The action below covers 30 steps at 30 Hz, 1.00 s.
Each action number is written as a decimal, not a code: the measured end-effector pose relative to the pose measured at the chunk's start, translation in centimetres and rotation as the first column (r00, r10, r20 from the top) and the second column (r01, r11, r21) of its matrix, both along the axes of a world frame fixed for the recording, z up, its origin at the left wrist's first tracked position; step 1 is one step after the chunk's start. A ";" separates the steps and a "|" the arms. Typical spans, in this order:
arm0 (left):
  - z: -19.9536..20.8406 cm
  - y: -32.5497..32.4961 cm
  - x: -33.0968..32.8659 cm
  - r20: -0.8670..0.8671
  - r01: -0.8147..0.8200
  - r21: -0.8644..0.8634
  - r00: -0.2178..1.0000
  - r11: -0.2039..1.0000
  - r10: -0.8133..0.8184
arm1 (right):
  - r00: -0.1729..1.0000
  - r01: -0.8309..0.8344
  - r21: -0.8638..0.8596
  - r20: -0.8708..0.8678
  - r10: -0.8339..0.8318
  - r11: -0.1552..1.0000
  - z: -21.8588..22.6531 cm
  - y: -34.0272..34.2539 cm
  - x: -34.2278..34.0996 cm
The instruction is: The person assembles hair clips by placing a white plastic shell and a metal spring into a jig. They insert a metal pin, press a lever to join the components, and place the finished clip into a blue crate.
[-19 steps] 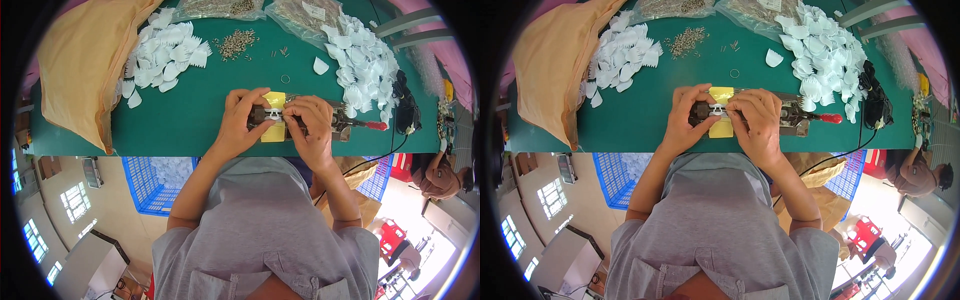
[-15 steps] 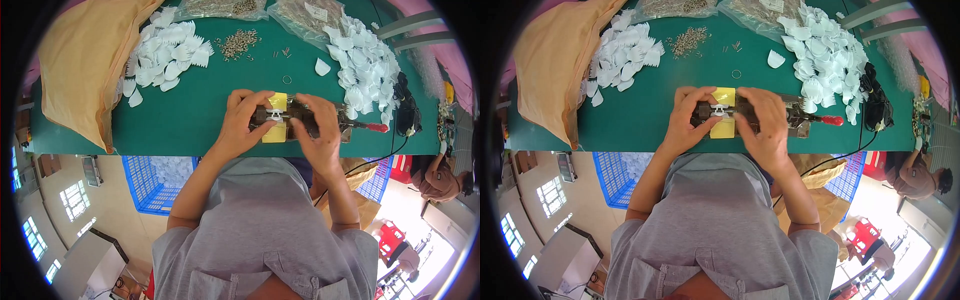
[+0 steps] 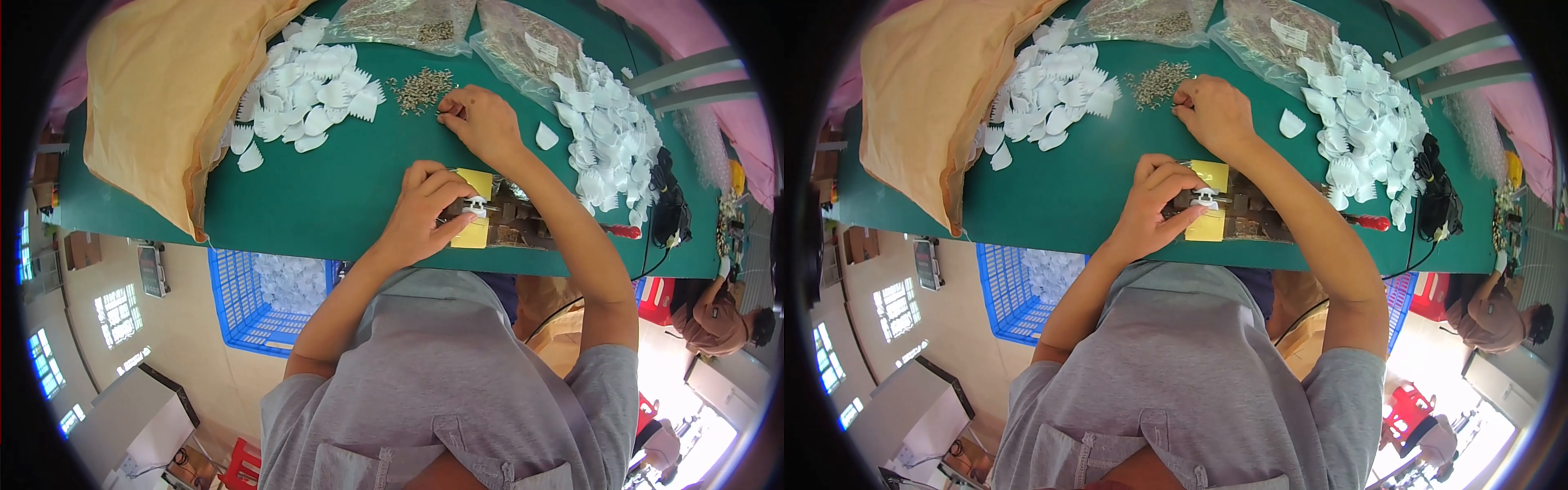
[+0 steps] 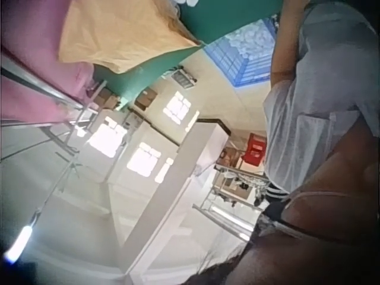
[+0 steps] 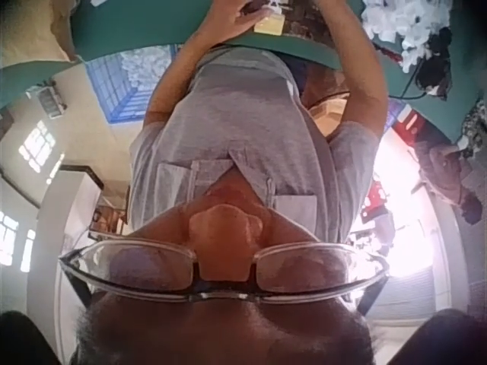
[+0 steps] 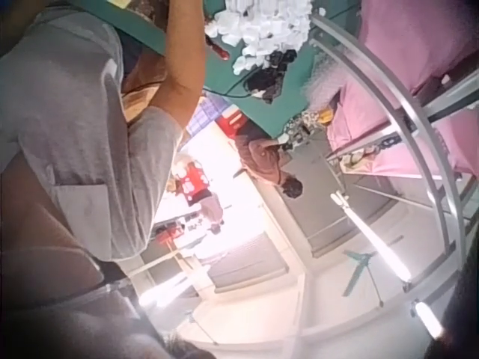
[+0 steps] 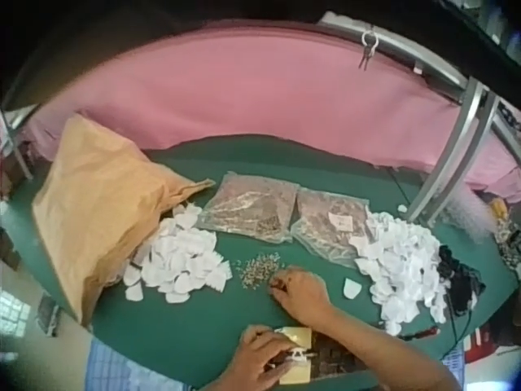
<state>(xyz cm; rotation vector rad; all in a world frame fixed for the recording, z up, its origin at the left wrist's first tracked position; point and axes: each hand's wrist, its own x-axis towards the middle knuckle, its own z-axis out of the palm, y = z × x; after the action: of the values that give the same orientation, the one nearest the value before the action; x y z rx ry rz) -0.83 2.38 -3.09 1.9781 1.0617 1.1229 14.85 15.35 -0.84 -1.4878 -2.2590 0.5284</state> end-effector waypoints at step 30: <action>-0.2 0.1 0.0 0.025 -0.012 -0.040 1.000 0.999 0.013 | 0.935 -0.158 -0.139 -0.338 0.103 0.978 4.6 -11.2 5.6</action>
<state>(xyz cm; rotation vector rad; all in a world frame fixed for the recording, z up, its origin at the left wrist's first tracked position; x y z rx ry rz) -0.79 2.46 -3.34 1.9240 1.0763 1.1225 20.47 4.11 3.78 -1.2158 -2.0962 0.9495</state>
